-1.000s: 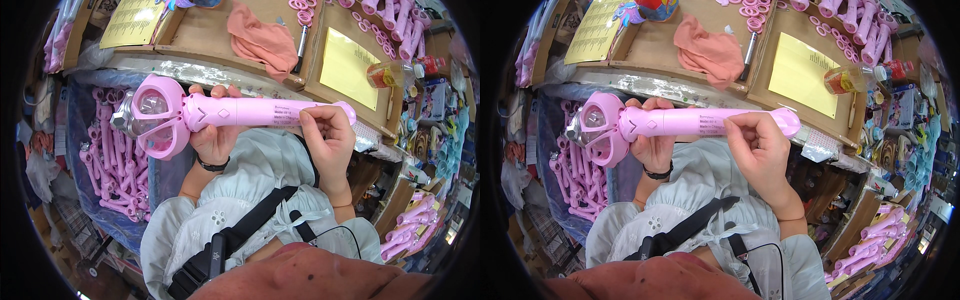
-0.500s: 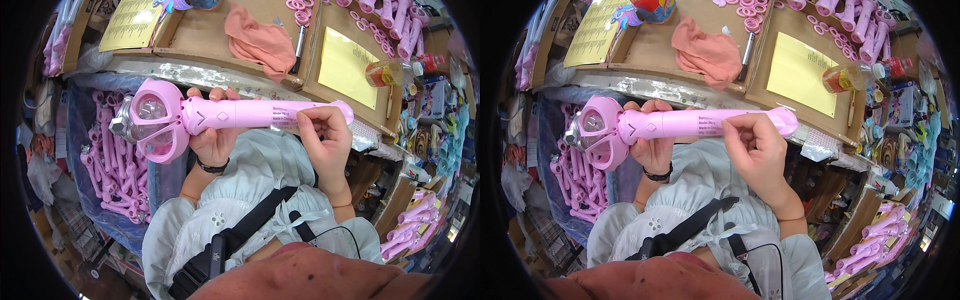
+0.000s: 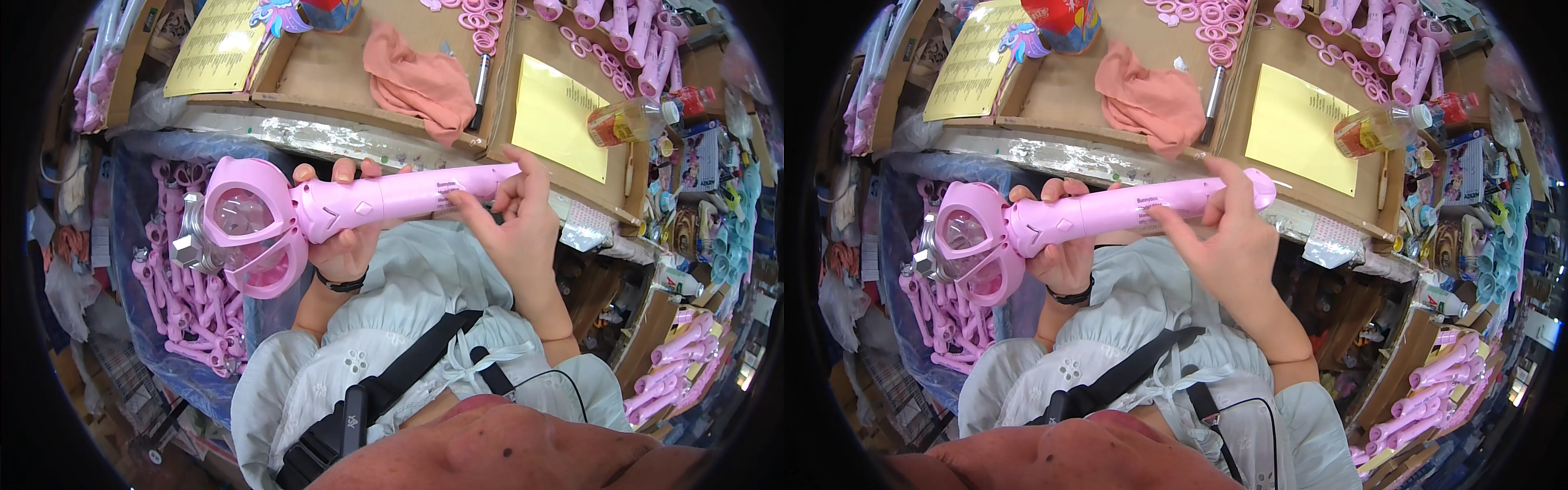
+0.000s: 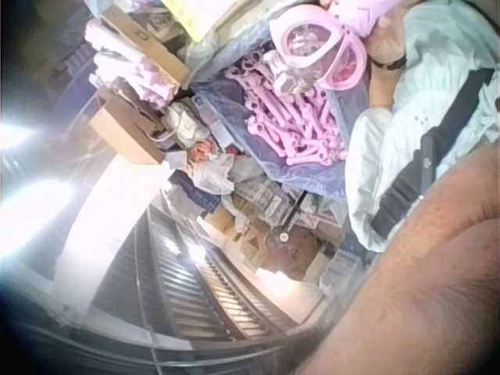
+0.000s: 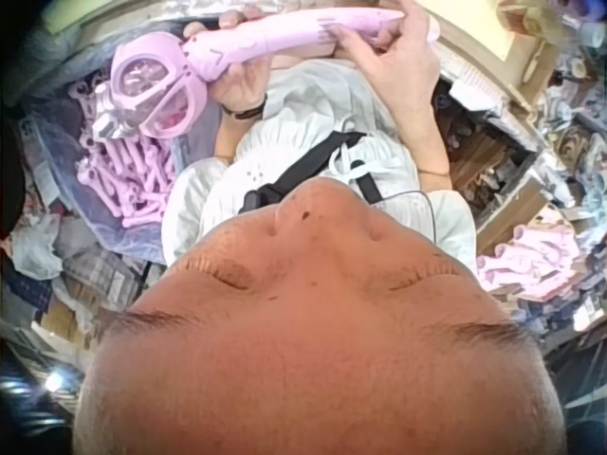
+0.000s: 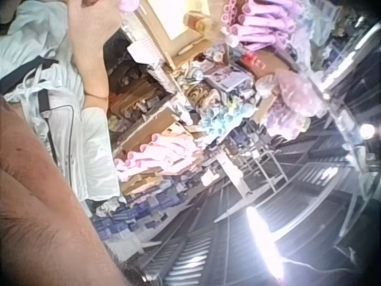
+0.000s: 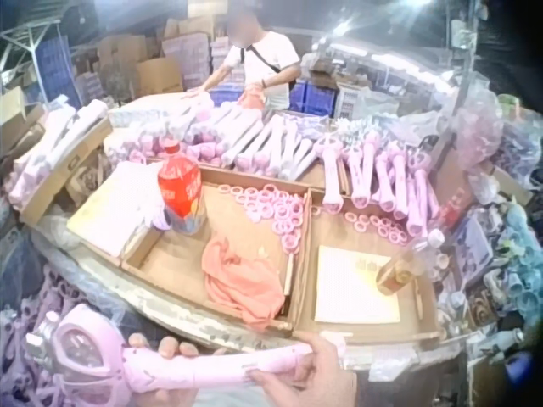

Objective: The person assembles pink plastic batons by inserting a metal crown into the head, wiping the surface with a cloth, and applying a sticker to the handle. They repeat this process for multiple batons, placing finished units on the table.

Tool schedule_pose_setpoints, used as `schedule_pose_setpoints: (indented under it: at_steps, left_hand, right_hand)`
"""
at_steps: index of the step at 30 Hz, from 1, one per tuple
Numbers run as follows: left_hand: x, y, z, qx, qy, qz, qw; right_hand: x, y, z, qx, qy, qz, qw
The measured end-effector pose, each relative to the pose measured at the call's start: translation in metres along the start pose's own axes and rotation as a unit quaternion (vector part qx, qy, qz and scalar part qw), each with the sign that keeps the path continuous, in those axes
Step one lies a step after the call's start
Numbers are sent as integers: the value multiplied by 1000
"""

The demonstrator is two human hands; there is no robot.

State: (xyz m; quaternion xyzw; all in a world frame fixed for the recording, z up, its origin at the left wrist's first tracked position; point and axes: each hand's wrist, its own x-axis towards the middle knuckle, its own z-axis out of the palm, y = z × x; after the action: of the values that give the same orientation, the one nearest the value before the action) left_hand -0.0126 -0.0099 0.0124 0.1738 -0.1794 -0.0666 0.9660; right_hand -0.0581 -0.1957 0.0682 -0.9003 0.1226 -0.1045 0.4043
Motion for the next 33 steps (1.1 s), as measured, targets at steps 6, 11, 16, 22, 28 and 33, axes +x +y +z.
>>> schedule_pose_setpoints:
  at_steps: [6, 11, 16, 22, 28, 33]
  left_hand:
    - [23, 25, -6, 86, -115, -11, 990]
    - [59, 27, 14, 59, -134, -85, 986]
    - [76, -27, 33, 421, -15, 57, 905]
    - [74, -42, 18, 421, 36, 105, 900]
    - [70, -54, 26, -106, 26, -223, 969]
    - [78, -55, 7, -198, -207, -236, 928]
  right_hand:
    - [27, 37, -37, -115, 25, -181, 976]
    - [25, 51, -19, 116, -269, -159, 943]
    - [11, 31, 38, 148, -10, -125, 981]
    - [-8, 22, 52, 209, -64, -57, 974]
    - [-23, 27, 58, 476, -267, 33, 837]
    - [-23, 31, 54, 391, -230, 50, 890]
